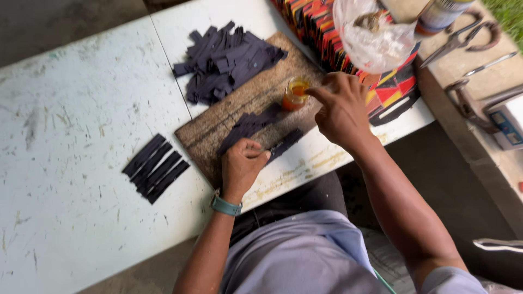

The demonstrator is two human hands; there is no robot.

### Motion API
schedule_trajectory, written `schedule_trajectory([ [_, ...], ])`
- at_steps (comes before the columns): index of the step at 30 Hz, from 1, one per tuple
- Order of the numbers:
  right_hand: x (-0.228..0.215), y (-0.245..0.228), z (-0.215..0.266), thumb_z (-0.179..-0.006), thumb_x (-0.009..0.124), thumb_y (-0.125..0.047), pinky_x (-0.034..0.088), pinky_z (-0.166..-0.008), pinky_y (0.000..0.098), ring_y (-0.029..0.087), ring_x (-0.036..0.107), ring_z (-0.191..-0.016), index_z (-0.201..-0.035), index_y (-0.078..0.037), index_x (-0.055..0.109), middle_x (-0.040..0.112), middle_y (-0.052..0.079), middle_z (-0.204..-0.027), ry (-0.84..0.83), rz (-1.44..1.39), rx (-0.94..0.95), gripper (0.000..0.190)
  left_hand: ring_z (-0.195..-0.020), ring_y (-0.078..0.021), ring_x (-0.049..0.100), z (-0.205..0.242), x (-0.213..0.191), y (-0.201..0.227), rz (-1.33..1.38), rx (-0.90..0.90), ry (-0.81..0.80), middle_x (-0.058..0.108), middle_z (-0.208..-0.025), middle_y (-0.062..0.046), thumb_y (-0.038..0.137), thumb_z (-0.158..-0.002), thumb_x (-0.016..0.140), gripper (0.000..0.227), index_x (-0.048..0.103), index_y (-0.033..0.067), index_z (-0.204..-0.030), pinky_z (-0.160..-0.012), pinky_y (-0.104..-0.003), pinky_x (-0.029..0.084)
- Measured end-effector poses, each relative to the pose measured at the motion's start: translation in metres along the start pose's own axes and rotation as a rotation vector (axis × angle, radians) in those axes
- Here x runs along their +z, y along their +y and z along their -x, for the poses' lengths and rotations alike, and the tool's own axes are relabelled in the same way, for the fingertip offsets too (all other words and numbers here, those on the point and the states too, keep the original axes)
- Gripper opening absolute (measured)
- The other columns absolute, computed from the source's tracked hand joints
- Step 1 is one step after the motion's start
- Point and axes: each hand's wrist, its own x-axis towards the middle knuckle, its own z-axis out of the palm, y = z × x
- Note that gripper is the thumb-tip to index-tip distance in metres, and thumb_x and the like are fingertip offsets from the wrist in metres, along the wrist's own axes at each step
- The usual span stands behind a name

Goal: The person repeatedly picks up dark fabric strips, applies a viscous substance from a small jar onto them using a finger, and places the coated strips into a neat stack on the table. The process is repeated for multiple strips throughout the clip.

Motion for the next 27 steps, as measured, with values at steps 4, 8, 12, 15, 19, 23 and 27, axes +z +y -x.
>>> schedule_trajectory([
  [4, 0.020, 0.016, -0.034, -0.073, 0.061, -0.001, 0.034, -0.100, 0.0472, 0.033, 0.047, -0.120, -0.112, -0.028, 0.080, 0.057, 0.008, -0.127, -0.100, 0.106, -0.044, 0.051, -0.074, -0.0184, 0.078, 0.001, -0.001, 0.003, -0.034, 0.075, 0.004, 0.080, -0.086, -0.013, 0.018, -0.081, 0.082, 0.028, 0.071, 0.0003, -0.100, -0.064, -0.032, 0.061],
  [8, 0.022, 0.008, -0.044, -0.077, 0.056, 0.004, 0.035, -0.099, 0.0440, 0.030, 0.047, -0.119, -0.111, -0.030, 0.081, 0.056, 0.007, -0.129, -0.217, 0.161, 0.005, 0.054, -0.072, -0.0188, 0.078, 0.003, 0.001, 0.002, -0.030, 0.029, 0.007, 0.081, -0.084, -0.014, 0.018, -0.080, 0.082, 0.028, 0.071, 0.0000, -0.099, -0.064, -0.033, 0.060],
  [12, 0.015, 0.010, -0.047, -0.078, 0.057, 0.002, 0.036, -0.097, 0.0430, 0.028, 0.047, -0.120, -0.111, -0.032, 0.080, 0.056, 0.005, -0.126, -0.340, 0.155, 0.033, 0.053, -0.071, -0.0188, 0.078, 0.000, 0.001, 0.004, -0.029, 0.005, -0.011, 0.081, -0.083, -0.013, 0.019, -0.080, 0.081, 0.028, 0.072, 0.0012, -0.099, -0.064, -0.033, 0.060],
  [15, 0.008, 0.010, -0.045, -0.074, 0.054, 0.008, 0.035, -0.100, 0.0445, 0.028, 0.048, -0.116, -0.115, -0.031, 0.080, 0.057, 0.004, -0.125, -0.242, 0.059, 0.025, 0.062, -0.072, -0.0189, 0.078, -0.002, 0.000, 0.001, 0.003, -0.003, -0.001, 0.081, -0.084, -0.014, 0.019, -0.080, 0.082, 0.027, 0.072, 0.0010, -0.098, -0.063, -0.033, 0.060],
  [19, -0.026, 0.009, -0.026, -0.070, 0.061, 0.002, 0.035, -0.103, 0.0467, 0.030, 0.048, -0.121, -0.111, -0.026, 0.080, 0.057, 0.007, -0.126, -0.207, -0.046, -0.004, 0.053, -0.078, -0.0176, 0.078, -0.004, 0.002, -0.002, 0.019, 0.089, -0.002, 0.079, -0.088, -0.015, 0.019, -0.080, 0.084, 0.028, 0.072, 0.0003, -0.097, -0.065, -0.032, 0.062],
  [23, -0.059, -0.006, 0.015, -0.074, 0.063, -0.008, 0.037, -0.110, 0.0432, 0.031, 0.049, -0.125, -0.130, -0.019, 0.068, 0.053, 0.012, -0.127, -0.190, -0.574, 0.028, 0.057, -0.071, -0.0190, 0.077, -0.007, 0.003, -0.006, -0.041, -0.027, -0.020, 0.080, -0.083, -0.016, 0.018, -0.080, 0.083, 0.027, 0.071, 0.0006, -0.096, -0.062, -0.033, 0.060],
  [27, -0.030, -0.042, 0.073, -0.074, 0.066, -0.022, 0.029, -0.109, 0.0507, 0.041, 0.043, -0.123, -0.156, -0.009, 0.044, 0.049, 0.025, -0.134, -0.337, -0.364, -0.025, 0.086, -0.070, -0.0175, 0.078, -0.006, 0.000, -0.002, -0.042, -0.018, -0.028, 0.080, -0.081, -0.015, 0.017, -0.079, 0.083, 0.025, 0.070, 0.0003, -0.092, -0.064, -0.031, 0.060],
])
